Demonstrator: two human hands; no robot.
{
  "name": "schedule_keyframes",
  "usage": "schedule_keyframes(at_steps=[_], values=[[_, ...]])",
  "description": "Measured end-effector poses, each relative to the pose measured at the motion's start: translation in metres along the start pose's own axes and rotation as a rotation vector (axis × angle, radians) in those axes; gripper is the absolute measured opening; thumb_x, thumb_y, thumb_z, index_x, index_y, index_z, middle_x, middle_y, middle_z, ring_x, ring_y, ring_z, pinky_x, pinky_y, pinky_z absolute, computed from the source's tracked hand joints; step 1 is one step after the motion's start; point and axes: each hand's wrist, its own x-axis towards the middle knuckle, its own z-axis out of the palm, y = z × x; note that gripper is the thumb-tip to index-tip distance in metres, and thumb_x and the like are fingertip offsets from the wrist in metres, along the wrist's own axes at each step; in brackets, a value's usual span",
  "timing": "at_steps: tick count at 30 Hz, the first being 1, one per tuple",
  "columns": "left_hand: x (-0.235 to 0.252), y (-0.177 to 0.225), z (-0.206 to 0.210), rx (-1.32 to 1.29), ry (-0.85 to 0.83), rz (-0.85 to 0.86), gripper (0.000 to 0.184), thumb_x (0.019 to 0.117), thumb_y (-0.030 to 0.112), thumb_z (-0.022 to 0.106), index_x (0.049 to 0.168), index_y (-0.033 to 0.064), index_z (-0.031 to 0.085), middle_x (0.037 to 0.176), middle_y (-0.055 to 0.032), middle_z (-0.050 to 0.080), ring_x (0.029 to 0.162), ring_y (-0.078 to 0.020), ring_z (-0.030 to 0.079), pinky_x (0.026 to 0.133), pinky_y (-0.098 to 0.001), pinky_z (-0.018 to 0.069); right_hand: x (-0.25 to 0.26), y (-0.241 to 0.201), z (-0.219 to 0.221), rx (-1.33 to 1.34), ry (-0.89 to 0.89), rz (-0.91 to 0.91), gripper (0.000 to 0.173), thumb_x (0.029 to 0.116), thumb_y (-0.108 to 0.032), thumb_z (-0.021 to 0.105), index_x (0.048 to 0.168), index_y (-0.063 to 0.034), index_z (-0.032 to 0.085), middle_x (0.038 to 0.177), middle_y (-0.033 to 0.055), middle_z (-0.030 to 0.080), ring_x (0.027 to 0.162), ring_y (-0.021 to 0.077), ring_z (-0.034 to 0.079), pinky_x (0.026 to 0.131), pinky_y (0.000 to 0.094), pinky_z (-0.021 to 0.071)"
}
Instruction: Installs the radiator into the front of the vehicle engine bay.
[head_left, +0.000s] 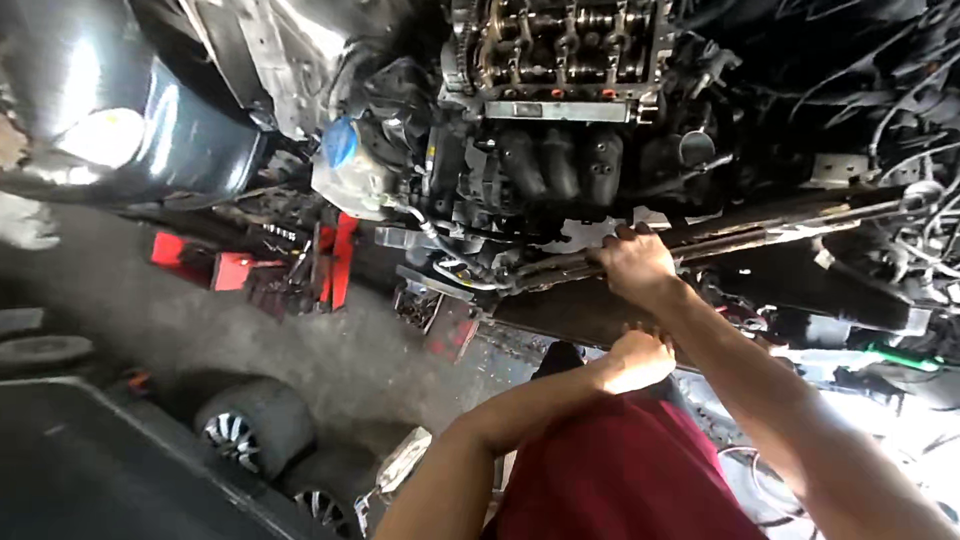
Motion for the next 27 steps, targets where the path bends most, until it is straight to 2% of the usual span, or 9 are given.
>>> schedule_keyframes(at_steps=[2,4,6,9,15,18,21,24,27], values=[[-0.002,-0.001,0.002,-0.026,0.038,0.008,0.031,0.1051,0.004,0.043,0.128,-0.0099,0.059,0.116,-0.0309,0.067,0.112,-0.0486,0.064,0.092,-0.0652,0.0513,-0.007,0.001,0.012,-0.013,0.158,-0.044,0.026,0.0843,-0.014,0.079,0.11,-0.0143,0.077,0.103,0.0129,0.073,0.104,0.0376,0.067,0.092,0.0572,0.0508],[-0.002,0.0,0.004,-0.095,0.036,-0.017,0.033,0.1065,0.006,0.041,0.13,-0.0096,0.059,0.122,-0.0325,0.064,0.119,-0.0506,0.06,0.096,-0.068,0.0484,-0.01,0.0,0.017,-0.018,0.218,-0.061,0.027,0.0825,-0.012,0.08,0.11,-0.0136,0.077,0.101,0.0137,0.073,0.102,0.0377,0.068,0.091,0.0571,0.0516],[0.002,-0.002,0.01,-0.148,0.068,-0.043,0.037,0.1075,0.007,0.039,0.137,-0.0094,0.054,0.132,-0.035,0.059,0.128,-0.0529,0.054,0.101,-0.0709,0.0445,-0.009,0.002,0.017,-0.024,0.205,-0.066,0.03,0.0844,-0.01,0.077,0.114,-0.0144,0.076,0.105,0.0142,0.074,0.106,0.0373,0.067,0.093,0.0567,0.0507],[0.007,-0.005,0.015,-0.182,0.081,-0.049,0.041,0.1083,0.008,0.036,0.143,-0.0092,0.05,0.142,-0.036,0.052,0.135,-0.0537,0.048,0.105,-0.0722,0.0405,-0.005,0.012,0.018,-0.052,0.262,-0.125,0.029,0.0817,-0.009,0.08,0.11,-0.0125,0.075,0.099,0.0163,0.073,0.098,0.0392,0.069,0.088,0.0573,0.0523],[0.008,-0.004,0.013,-0.168,0.08,-0.028,0.038,0.1077,0.007,0.037,0.136,-0.0103,0.056,0.135,-0.0352,0.057,0.128,-0.0515,0.054,0.103,-0.0704,0.0417,0.004,0.024,0.027,-0.128,0.318,-0.167,0.025,0.0849,-0.01,0.078,0.109,-0.0107,0.073,0.094,0.0202,0.069,0.095,0.0427,0.068,0.086,0.0601,0.0506],[0.006,-0.005,0.016,-0.169,0.099,-0.011,0.036,0.1075,0.006,0.037,0.132,-0.0102,0.058,0.131,-0.035,0.059,0.126,-0.0517,0.055,0.101,-0.0717,0.0425,0.003,0.02,0.027,-0.105,0.275,-0.13,0.032,0.0852,-0.008,0.079,0.116,-0.0078,0.071,0.108,0.0244,0.069,0.106,0.0474,0.066,0.091,0.0636,0.0487],[0.006,-0.003,0.021,-0.137,0.16,0.038,0.033,0.1085,0.012,0.041,0.121,-0.0097,0.063,0.118,-0.032,0.065,0.116,-0.0499,0.061,0.093,-0.0702,0.0473,0.004,0.017,0.032,-0.077,0.202,-0.063,0.035,0.0885,-0.01,0.076,0.123,-0.0072,0.069,0.121,0.0266,0.066,0.119,0.0499,0.06,0.098,0.0671,0.0439],[0.001,0.002,0.017,-0.148,0.198,0.028,0.04,0.1079,0.027,0.05,0.113,-0.0084,0.066,0.113,-0.0301,0.067,0.114,-0.0492,0.062,0.092,-0.0711,0.0469,0.008,0.014,0.037,-0.091,0.215,-0.059,0.034,0.0902,-0.014,0.075,0.122,-0.0041,0.067,0.123,0.0288,0.065,0.121,0.0511,0.058,0.099,0.068,0.0428],[-0.001,0.009,0.014,-0.162,0.192,0.038,0.031,0.1052,0.021,0.054,0.106,-0.0065,0.068,0.11,-0.0285,0.067,0.113,-0.0485,0.062,0.09,-0.072,0.046,0.006,0.014,0.039,-0.124,0.22,-0.072,0.033,0.0908,-0.014,0.075,0.121,-0.0033,0.067,0.122,0.0294,0.064,0.121,0.0519,0.058,0.098,0.0689,0.0428]])
